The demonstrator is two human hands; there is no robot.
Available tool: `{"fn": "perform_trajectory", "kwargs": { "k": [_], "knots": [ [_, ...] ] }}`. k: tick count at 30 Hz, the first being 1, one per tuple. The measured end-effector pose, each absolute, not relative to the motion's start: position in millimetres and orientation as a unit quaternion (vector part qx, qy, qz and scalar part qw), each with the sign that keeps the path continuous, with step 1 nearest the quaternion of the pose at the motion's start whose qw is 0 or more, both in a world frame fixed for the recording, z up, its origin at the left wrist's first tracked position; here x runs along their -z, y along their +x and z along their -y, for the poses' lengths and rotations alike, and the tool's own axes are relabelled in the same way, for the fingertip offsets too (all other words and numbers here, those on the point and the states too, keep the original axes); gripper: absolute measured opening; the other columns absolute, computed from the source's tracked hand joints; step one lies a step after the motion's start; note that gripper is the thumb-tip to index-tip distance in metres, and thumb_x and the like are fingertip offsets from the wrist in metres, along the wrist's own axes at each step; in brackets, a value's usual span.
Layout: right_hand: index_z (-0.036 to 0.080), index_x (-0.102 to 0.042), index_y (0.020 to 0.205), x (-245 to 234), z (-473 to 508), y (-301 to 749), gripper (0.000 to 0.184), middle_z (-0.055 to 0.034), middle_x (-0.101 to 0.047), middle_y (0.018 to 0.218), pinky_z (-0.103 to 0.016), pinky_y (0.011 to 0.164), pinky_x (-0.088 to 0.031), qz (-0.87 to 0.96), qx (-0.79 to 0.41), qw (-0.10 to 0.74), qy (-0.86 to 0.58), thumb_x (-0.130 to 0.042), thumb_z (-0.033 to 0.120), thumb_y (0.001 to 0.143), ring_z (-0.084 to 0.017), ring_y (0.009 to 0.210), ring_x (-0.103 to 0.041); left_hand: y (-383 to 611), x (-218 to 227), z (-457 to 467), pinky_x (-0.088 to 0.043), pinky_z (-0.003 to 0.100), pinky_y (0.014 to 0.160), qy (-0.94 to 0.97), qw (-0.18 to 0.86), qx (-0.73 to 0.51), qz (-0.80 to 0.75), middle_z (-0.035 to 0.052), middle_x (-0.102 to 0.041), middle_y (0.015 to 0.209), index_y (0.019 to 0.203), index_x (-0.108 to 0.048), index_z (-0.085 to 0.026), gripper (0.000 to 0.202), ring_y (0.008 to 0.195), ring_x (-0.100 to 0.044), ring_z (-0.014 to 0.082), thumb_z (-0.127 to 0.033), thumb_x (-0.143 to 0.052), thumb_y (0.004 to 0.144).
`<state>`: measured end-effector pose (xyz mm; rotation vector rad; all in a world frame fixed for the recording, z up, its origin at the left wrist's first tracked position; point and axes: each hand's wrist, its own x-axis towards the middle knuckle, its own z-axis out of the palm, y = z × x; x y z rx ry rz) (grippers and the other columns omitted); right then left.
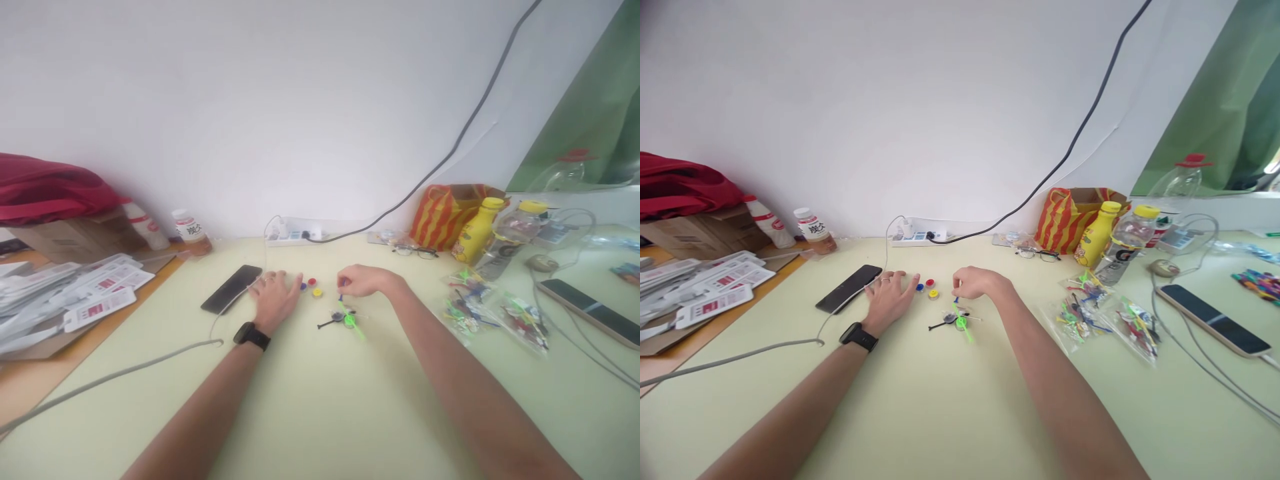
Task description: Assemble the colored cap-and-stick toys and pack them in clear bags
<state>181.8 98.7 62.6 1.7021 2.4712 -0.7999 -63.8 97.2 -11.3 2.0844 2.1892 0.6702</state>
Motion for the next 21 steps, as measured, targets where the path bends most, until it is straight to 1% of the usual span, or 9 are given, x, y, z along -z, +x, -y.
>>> {"fn": "perform_trajectory", "kwargs": {
  "k": [3, 5, 7, 9, 11, 12, 14, 17, 21],
  "knots": [
    [0.026, -0.07, 0.102, -63.6, -96.9, 182.0, 0.019, -0.0042, -0.07, 0.121, -0.025, 0.069, -0.045, -0.798, 0.263, 0.029, 0.541, -0.065, 0.036, 0.087, -0.021, 0.098, -0.066, -72.1, 13.6, -102.6, -0.014, 0.076, 0.111, 0.659, 0.034, -0.221, -0.719, 0.022, -0.046, 0.15, 0.129, -0.06, -0.02, 0.066, 0.147, -0.022, 0.0537, -0.071, -0.037, 0.093],
    [0.026, -0.07, 0.102, -65.1, -96.1, 182.2, 0.019, -0.0039, -0.07, 0.121, -0.025, 0.068, -0.044, -0.798, 0.265, 0.034, 0.54, -0.066, 0.036, 0.087, -0.021, 0.099, -0.066, -75.1, 14.3, -104.5, -0.015, 0.076, 0.111, 0.656, 0.033, -0.225, -0.72, 0.0222, -0.047, 0.15, 0.128, -0.061, -0.02, 0.064, 0.147, -0.021, 0.0539, -0.069, -0.038, 0.094],
    [0.024, -0.069, 0.098, -67.0, -95.5, 182.5, 0.019, -0.005, -0.071, 0.118, -0.025, 0.066, -0.043, -0.795, 0.265, 0.038, 0.544, -0.066, 0.038, 0.086, -0.021, 0.096, -0.066, -75.5, 13.5, -104.7, -0.016, 0.075, 0.112, 0.661, 0.033, -0.232, -0.713, 0.0214, -0.051, 0.147, 0.126, -0.062, -0.019, 0.059, 0.146, -0.027, 0.051, -0.064, -0.038, 0.097],
    [0.021, -0.069, 0.092, -68.8, -94.8, 182.6, 0.023, -0.0063, -0.073, 0.109, -0.026, 0.063, -0.042, -0.792, 0.263, 0.044, 0.549, -0.067, 0.043, 0.086, -0.02, 0.089, -0.067, -73.5, 11.6, -103.5, -0.021, 0.068, 0.115, 0.681, 0.044, -0.244, -0.689, 0.0199, -0.056, 0.141, 0.126, -0.062, -0.018, 0.054, 0.143, -0.038, 0.0444, -0.058, -0.036, 0.1],
    [0.02, -0.069, 0.085, -70.3, -93.5, 181.8, 0.029, -0.0064, -0.075, 0.097, -0.026, 0.061, -0.041, -0.79, 0.269, 0.059, 0.548, -0.069, 0.049, 0.084, -0.02, 0.081, -0.067, -70.3, 9.6, -101.6, -0.029, 0.058, 0.116, 0.717, 0.065, -0.261, -0.643, 0.0173, -0.061, 0.137, 0.13, -0.06, -0.018, 0.052, 0.136, -0.049, 0.0357, -0.053, -0.034, 0.103],
    [0.02, -0.068, 0.083, -70.7, -92.8, 180.8, 0.033, -0.0058, -0.075, 0.092, -0.027, 0.06, -0.041, -0.79, 0.275, 0.07, 0.544, -0.071, 0.052, 0.081, -0.02, 0.079, -0.067, -68.7, 8.9, -100.5, -0.032, 0.053, 0.116, 0.738, 0.075, -0.268, -0.615, 0.016, -0.061, 0.137, 0.133, -0.058, -0.018, 0.051, 0.133, -0.052, 0.0322, -0.052, -0.034, 0.103],
    [0.02, -0.068, 0.08, -71.1, -91.2, 177.7, 0.038, -0.0041, -0.075, 0.086, -0.026, 0.06, -0.042, -0.792, 0.288, 0.092, 0.531, -0.078, 0.056, 0.072, -0.02, 0.078, -0.067, -65.8, 8.2, -98.4, -0.035, 0.046, 0.116, 0.78, 0.086, -0.27, -0.557, 0.0134, -0.058, 0.142, 0.139, -0.054, -0.02, 0.051, 0.135, -0.051, 0.0281, -0.051, -0.035, 0.104],
    [0.021, -0.068, 0.078, -70.7, -89.4, 172.0, 0.04, -0.0021, -0.075, 0.083, -0.026, 0.061, -0.043, -0.795, 0.304, 0.12, 0.511, -0.087, 0.051, 0.06, -0.021, 0.082, -0.068, -63.5, 8.3, -95.9, -0.033, 0.045, 0.118, 0.834, 0.085, -0.242, -0.488, 0.0094, -0.051, 0.151, 0.144, -0.052, -0.025, 0.05, 0.142, -0.043, 0.0272, -0.051, -0.039, 0.103],
    [0.02, -0.067, 0.073, -70.6, -87.6, 168.5, 0.025, -0.0015, -0.074, 0.078, -0.026, 0.062, -0.046, -0.783, 0.313, 0.158, 0.514, -0.086, 0.032, 0.062, -0.021, 0.081, -0.069, -64.0, 7.4, -93.9, -0.036, 0.046, 0.116, 0.863, 0.09, -0.221, -0.445, 0.0076, -0.062, 0.14, 0.135, -0.061, -0.026, 0.044, 0.136, -0.05, 0.0281, -0.049, -0.045, 0.101]
  ]
}}
